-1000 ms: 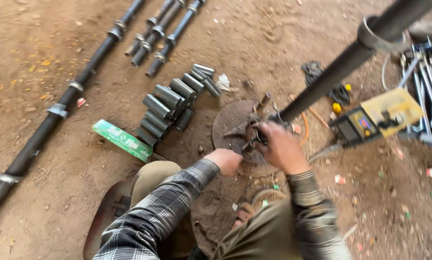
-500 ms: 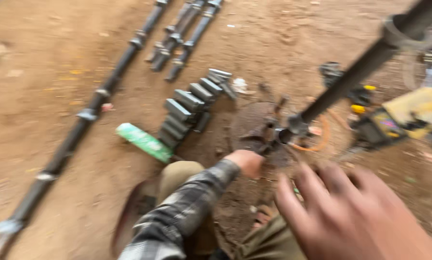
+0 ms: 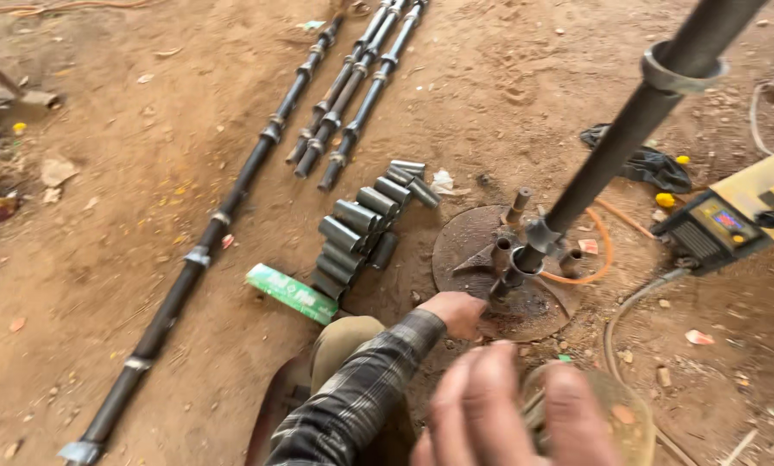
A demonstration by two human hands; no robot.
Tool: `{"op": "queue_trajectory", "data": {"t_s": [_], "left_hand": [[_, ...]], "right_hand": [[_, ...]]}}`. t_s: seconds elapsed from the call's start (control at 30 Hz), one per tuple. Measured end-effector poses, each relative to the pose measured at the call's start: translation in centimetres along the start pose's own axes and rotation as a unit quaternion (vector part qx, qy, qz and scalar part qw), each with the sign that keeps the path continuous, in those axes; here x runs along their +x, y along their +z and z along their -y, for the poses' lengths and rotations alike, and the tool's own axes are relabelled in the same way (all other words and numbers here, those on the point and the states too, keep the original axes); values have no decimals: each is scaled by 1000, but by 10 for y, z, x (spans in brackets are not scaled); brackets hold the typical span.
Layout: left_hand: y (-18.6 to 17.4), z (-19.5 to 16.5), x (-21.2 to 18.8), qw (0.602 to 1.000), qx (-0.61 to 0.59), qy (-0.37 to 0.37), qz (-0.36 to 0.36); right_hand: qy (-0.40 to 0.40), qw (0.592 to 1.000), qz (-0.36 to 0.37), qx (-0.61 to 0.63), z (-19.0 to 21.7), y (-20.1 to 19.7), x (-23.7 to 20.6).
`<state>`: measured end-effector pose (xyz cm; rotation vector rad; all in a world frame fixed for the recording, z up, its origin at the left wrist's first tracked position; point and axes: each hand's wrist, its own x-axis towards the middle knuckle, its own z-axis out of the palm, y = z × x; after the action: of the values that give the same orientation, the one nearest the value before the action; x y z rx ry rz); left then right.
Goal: The person sits on the ground and assembles a metal pipe structure by fitting a metal ring onto a vertical pipe. They then pick up a small green object, manipulate it with both hands, and place it into the assembly.
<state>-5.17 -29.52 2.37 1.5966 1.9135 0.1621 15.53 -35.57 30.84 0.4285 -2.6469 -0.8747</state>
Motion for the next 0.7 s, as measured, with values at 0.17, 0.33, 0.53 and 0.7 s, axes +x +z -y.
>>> {"op": "queue_trajectory", "data": {"t_s": [0.17,0.33,0.53,0.7], "left_hand": [[10,-16,3,999,-12,34,-38],[5,-23,-21,990,-9,55,-132],[-26,-18,15,887,-343,64,-303],[-48,-10,86,782,-505,66,-360]], "right_hand": [[-10,988,-11,153,-41,0,8],[249,867,-105,420,-83,96,-2],[568,503,-187,624,-69,272,-44],[556,357,-214,720,-86,371,-69]]}}
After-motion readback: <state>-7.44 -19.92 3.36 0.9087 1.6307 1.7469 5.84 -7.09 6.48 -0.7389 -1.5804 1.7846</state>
